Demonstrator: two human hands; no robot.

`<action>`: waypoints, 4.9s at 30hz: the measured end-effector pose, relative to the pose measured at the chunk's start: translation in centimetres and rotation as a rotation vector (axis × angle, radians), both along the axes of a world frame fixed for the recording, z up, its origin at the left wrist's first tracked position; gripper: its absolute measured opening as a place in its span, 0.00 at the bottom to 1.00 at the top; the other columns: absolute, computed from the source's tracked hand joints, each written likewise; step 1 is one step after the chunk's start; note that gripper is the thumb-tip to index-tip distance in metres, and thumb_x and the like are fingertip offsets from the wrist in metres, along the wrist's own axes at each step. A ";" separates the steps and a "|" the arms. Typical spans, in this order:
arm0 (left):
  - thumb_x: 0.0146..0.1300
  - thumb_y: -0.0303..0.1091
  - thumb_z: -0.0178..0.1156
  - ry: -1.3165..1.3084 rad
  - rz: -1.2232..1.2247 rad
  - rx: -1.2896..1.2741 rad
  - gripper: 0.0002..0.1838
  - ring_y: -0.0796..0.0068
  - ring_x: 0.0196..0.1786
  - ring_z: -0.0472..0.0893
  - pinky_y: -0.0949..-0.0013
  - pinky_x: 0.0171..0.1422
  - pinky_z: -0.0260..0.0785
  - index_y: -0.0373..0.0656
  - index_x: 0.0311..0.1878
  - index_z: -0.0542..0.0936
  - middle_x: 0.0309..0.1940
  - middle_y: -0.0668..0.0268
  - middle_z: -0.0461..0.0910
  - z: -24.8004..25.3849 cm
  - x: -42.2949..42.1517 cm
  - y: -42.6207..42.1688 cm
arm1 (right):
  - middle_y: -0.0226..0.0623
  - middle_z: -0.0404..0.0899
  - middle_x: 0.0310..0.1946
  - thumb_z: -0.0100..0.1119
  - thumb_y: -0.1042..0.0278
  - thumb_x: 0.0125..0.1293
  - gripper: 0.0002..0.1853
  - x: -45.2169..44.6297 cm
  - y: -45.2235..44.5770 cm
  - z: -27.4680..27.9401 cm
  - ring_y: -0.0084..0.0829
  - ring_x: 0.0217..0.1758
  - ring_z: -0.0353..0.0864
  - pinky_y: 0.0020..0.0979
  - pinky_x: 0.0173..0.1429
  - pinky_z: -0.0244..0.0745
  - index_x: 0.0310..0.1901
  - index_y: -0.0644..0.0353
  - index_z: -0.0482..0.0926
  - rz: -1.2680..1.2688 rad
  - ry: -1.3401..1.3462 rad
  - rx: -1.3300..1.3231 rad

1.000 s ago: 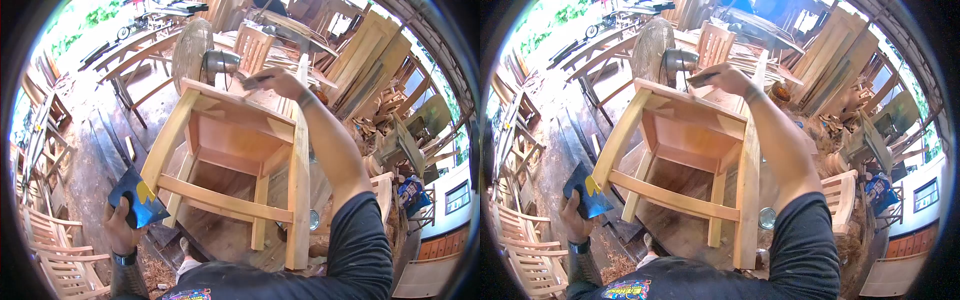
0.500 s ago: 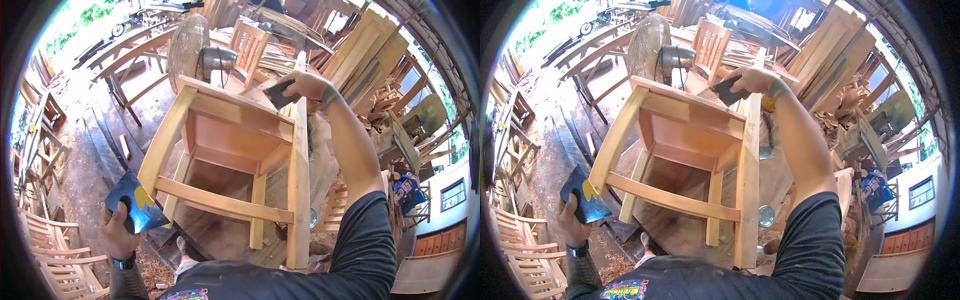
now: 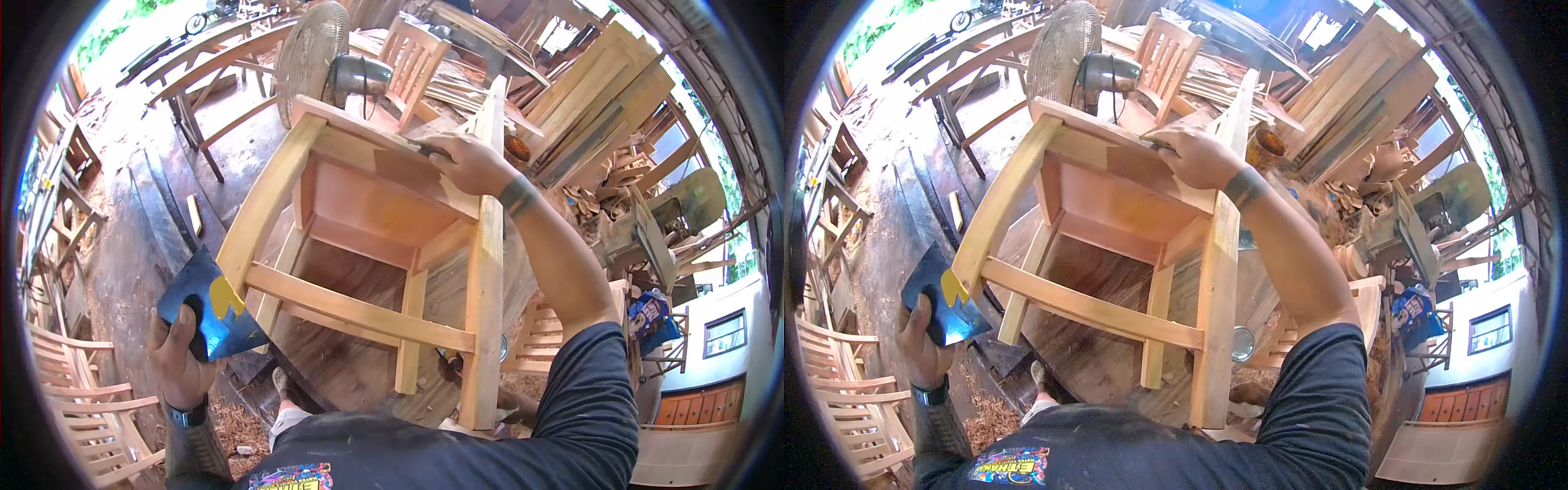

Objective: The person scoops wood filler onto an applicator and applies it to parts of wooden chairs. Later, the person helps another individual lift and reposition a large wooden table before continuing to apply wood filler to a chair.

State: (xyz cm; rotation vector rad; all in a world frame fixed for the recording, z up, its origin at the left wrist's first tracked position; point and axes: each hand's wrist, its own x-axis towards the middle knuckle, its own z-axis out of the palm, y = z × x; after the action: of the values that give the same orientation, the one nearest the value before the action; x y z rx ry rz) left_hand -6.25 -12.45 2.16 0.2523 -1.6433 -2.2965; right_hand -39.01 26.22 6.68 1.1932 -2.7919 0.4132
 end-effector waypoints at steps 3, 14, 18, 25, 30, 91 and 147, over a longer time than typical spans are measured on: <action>0.78 0.35 0.57 -0.007 0.067 0.060 0.18 0.67 0.48 0.87 0.63 0.49 0.83 0.31 0.62 0.74 0.52 0.56 0.84 0.2 -0.4 0.8 | 0.49 0.85 0.45 0.55 0.65 0.71 0.16 0.3 0.8 -1.0 0.50 0.55 0.85 0.45 0.60 0.77 0.56 0.61 0.83 0.025 0.129 0.133; 0.77 0.35 0.57 0.005 0.033 0.116 0.19 0.64 0.50 0.87 0.61 0.51 0.84 0.33 0.64 0.73 0.53 0.56 0.84 0.6 -0.6 0.9 | 0.41 0.87 0.53 0.55 0.73 0.68 0.17 -2.7 2.6 1.5 0.43 0.57 0.84 0.41 0.65 0.78 0.55 0.54 0.86 0.122 0.260 0.169; 0.78 0.37 0.56 -0.003 0.068 0.051 0.21 0.66 0.50 0.87 0.64 0.52 0.83 0.33 0.67 0.73 0.55 0.57 0.84 0.3 -0.8 1.0 | 0.33 0.86 0.57 0.54 0.75 0.69 0.21 -4.6 0.0 1.2 0.41 0.59 0.81 0.40 0.68 0.75 0.58 0.44 0.87 0.301 0.067 0.027; 0.80 0.39 0.54 -0.038 0.143 0.011 0.21 0.73 0.48 0.87 0.69 0.47 0.82 0.34 0.66 0.74 0.54 0.60 0.84 -1.0 -0.6 0.2 | 0.28 0.83 0.64 0.55 0.82 0.60 0.30 -3.3 4.3 0.5 0.40 0.66 0.76 0.39 0.76 0.70 0.61 0.43 0.86 0.234 0.042 0.152; 0.81 0.37 0.53 -0.009 0.109 -0.217 0.20 0.73 0.49 0.87 0.69 0.50 0.82 0.33 0.66 0.75 0.54 0.61 0.84 -1.5 -0.4 -0.9 | 0.28 0.83 0.63 0.55 0.85 0.55 0.35 -2.7 9.5 -0.5 0.41 0.64 0.77 0.41 0.77 0.69 0.64 0.42 0.85 0.141 -0.060 0.181; 0.77 0.38 0.60 -0.001 0.153 -0.056 0.21 0.73 0.44 0.88 0.72 0.46 0.82 0.32 0.63 0.77 0.50 0.60 0.86 -1.4 -1.0 -0.6 | 0.25 0.88 0.58 0.57 0.80 0.55 0.30 0.1 15.9 -1.5 0.38 0.63 0.79 0.38 0.75 0.68 0.57 0.38 0.89 0.037 0.064 0.043; 0.77 0.40 0.60 0.077 0.104 -0.416 0.17 0.77 0.33 0.87 0.75 0.28 0.76 0.36 0.57 0.81 0.41 0.64 0.87 -0.2 -1.3 2.5 | 0.38 0.90 0.48 0.57 0.67 0.66 0.13 4.0 8.2 3.5 0.41 0.56 0.88 0.46 0.57 0.80 0.45 0.44 0.91 -0.415 0.414 0.598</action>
State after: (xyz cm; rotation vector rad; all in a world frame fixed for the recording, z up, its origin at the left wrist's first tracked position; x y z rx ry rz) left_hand -7.50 -9.95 2.01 0.1461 -1.9643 -1.8121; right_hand -35.03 34.44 10.17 0.6102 -2.7315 -0.6595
